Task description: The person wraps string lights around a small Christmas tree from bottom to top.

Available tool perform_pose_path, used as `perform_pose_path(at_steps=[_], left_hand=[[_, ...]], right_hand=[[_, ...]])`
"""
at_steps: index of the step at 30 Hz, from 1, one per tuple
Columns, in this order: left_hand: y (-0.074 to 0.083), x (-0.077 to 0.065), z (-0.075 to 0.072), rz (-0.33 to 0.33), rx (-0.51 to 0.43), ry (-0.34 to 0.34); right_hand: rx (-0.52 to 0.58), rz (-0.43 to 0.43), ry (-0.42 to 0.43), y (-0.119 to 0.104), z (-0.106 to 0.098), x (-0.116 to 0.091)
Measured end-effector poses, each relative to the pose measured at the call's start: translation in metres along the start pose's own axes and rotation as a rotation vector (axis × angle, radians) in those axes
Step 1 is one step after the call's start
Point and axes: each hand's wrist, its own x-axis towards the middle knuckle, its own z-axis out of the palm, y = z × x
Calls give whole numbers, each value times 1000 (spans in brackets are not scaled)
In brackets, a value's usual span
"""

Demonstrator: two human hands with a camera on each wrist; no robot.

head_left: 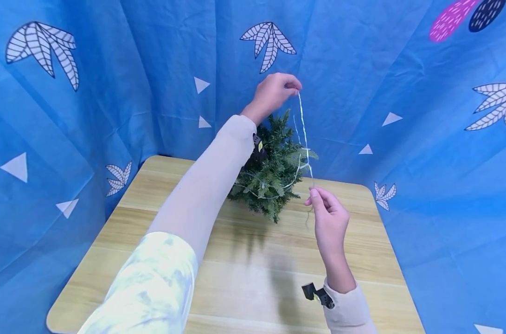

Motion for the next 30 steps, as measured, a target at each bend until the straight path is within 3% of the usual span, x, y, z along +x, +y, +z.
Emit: perform_pose_path(at_steps=[7,14,21,28,30], left_hand=[[-15,6,-3,-31,-104,17],[-34,8,-9,-94,-148,5],[-39,7,-26,-113,-64,-47],[-43,2,-47,-110,95,-129],[-46,1,-49,-120,87,-153]], right_hand=[[-22,8,-25,-2,2,-2],[-24,14,-69,-6,7,-3],[-25,5,-66,-12,9,-5],[-8,-29,-57,-18,12,-8],[0,-33,-47,-20,13,-8]])
